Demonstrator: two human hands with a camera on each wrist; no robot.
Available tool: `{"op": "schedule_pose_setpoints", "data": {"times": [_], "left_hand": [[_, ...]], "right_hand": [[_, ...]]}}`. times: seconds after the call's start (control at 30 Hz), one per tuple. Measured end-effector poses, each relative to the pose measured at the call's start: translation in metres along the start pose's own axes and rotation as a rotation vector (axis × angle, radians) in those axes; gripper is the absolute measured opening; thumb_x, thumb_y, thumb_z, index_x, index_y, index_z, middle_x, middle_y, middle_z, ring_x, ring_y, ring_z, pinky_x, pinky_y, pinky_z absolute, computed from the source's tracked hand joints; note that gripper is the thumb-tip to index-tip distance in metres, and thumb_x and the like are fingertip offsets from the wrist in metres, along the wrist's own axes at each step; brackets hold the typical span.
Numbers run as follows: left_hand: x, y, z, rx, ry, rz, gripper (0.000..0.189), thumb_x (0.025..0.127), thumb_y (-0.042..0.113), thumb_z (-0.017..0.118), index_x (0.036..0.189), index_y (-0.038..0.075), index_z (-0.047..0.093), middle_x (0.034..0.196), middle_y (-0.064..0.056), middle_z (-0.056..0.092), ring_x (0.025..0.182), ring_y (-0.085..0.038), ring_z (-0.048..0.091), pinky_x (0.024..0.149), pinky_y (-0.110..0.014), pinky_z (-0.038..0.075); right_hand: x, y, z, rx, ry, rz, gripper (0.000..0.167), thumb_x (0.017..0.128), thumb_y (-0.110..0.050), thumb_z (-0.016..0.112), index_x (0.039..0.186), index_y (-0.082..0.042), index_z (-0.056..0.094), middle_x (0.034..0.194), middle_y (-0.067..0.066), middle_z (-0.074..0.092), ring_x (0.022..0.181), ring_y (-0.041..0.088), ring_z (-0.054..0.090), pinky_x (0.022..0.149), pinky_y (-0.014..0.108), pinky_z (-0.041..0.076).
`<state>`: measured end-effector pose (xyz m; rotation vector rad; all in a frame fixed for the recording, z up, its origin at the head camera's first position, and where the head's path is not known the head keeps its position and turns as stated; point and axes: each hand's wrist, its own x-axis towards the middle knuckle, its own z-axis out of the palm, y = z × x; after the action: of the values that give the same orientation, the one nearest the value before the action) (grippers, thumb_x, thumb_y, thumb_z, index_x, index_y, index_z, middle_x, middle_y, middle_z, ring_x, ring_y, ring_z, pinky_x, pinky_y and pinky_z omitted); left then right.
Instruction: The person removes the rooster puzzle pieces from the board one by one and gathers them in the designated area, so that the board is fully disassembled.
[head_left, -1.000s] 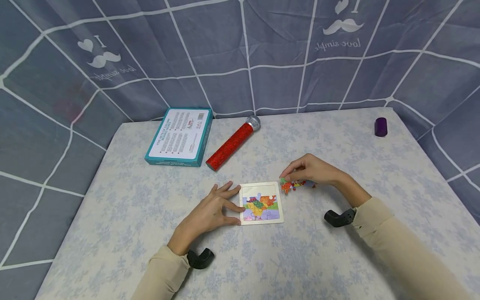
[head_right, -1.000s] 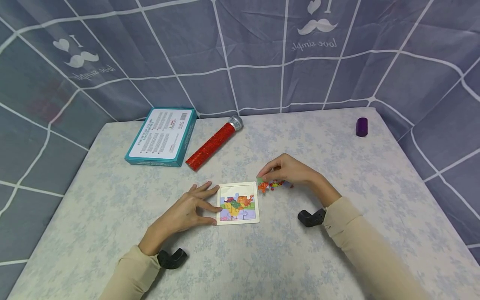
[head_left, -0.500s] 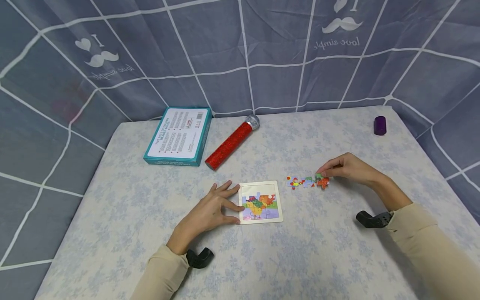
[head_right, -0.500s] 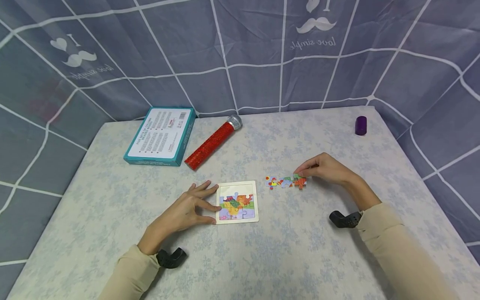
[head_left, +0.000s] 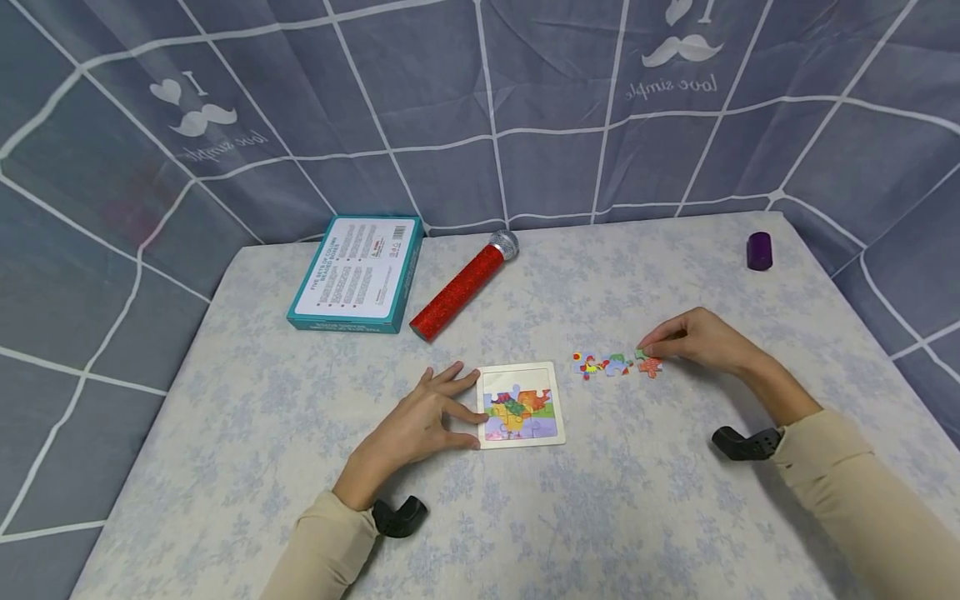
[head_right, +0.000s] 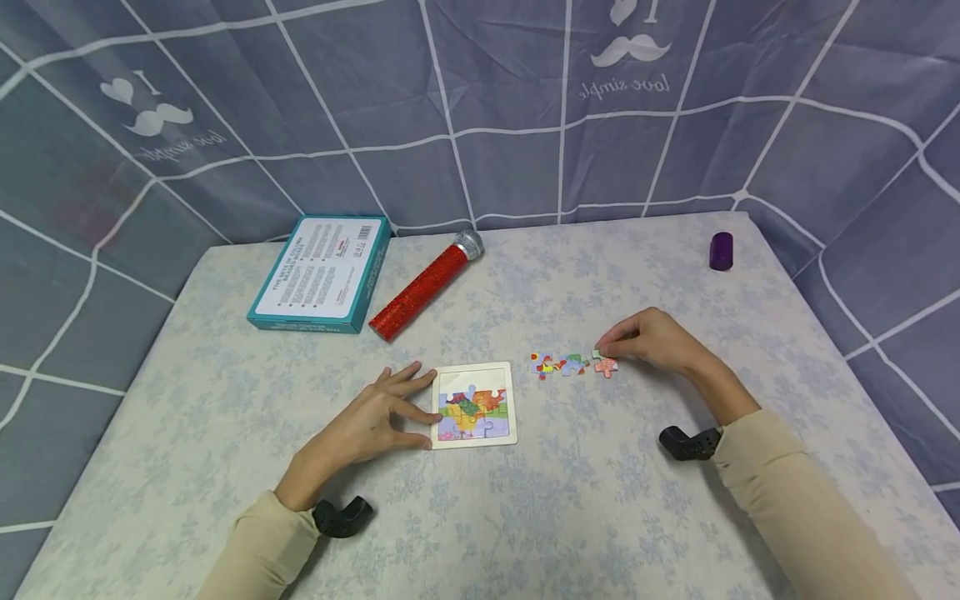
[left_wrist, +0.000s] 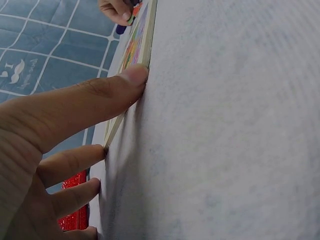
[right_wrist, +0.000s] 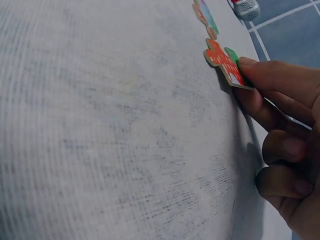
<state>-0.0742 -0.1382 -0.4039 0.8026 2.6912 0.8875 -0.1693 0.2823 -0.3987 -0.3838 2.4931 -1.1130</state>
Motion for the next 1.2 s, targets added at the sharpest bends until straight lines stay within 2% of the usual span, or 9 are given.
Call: {"op": "schedule_pose_setpoints", "data": {"times": [0.33, 0.53, 0.73, 0.97, 1.2], "left_hand": [[0.0, 0.0, 0.0, -0.008, 0.002, 0.001, 0.038, 0.069, 0.021, 0.09, 0.105, 0.013, 0.079, 0.147, -0.014, 0.046, 0.146, -0.033, 0.026, 0.115, -0.063, 0.009], [-0.001, -0.001, 0.001, -0.005, 0.003, -0.003, 0.037, 0.07, 0.021, 0.09, 0.104, 0.013, 0.079, 0.147, -0.015, 0.046, 0.146, -0.034, 0.026, 0.115, -0.063, 0.009], [-0.001, -0.001, 0.002, 0.003, 0.006, 0.005, 0.037, 0.07, 0.022, 0.089, 0.104, 0.013, 0.079, 0.147, -0.014, 0.046, 0.146, -0.034, 0.026, 0.115, -0.063, 0.01], [0.0, -0.001, 0.002, -0.004, 0.011, 0.009, 0.036, 0.069, 0.021, 0.09, 0.103, 0.012, 0.079, 0.147, -0.015, 0.047, 0.145, -0.034, 0.027, 0.115, -0.064, 0.01], [0.0, -0.001, 0.001, -0.004, 0.013, 0.018, 0.035, 0.07, 0.021, 0.089, 0.102, 0.012, 0.079, 0.146, -0.016, 0.047, 0.145, -0.035, 0.027, 0.114, -0.064, 0.01]], "right_hand": [[-0.002, -0.007, 0.002, -0.112, 0.066, 0.019, 0.02, 0.088, -0.031, 0.075, 0.095, -0.013, 0.079, 0.088, -0.002, 0.075, 0.083, 0.008, 0.059, 0.07, 0.022, 0.048], [-0.003, -0.009, 0.004, -0.127, 0.083, 0.008, 0.019, 0.087, -0.03, 0.076, 0.093, -0.012, 0.079, 0.087, -0.001, 0.075, 0.078, 0.009, 0.053, 0.066, 0.023, 0.044], [-0.003, -0.009, 0.005, -0.143, 0.105, 0.014, 0.016, 0.085, -0.028, 0.078, 0.089, -0.013, 0.079, 0.085, -0.002, 0.074, 0.078, 0.009, 0.054, 0.068, 0.022, 0.042], [-0.004, -0.008, 0.004, -0.153, 0.12, 0.0, 0.019, 0.086, -0.031, 0.077, 0.091, -0.013, 0.079, 0.085, -0.002, 0.074, 0.075, 0.008, 0.051, 0.064, 0.022, 0.041], [-0.001, -0.016, 0.009, -0.184, 0.206, -0.033, 0.02, 0.088, -0.029, 0.075, 0.097, -0.01, 0.077, 0.079, 0.002, 0.067, 0.058, 0.011, 0.046, 0.053, 0.027, 0.039]]}}
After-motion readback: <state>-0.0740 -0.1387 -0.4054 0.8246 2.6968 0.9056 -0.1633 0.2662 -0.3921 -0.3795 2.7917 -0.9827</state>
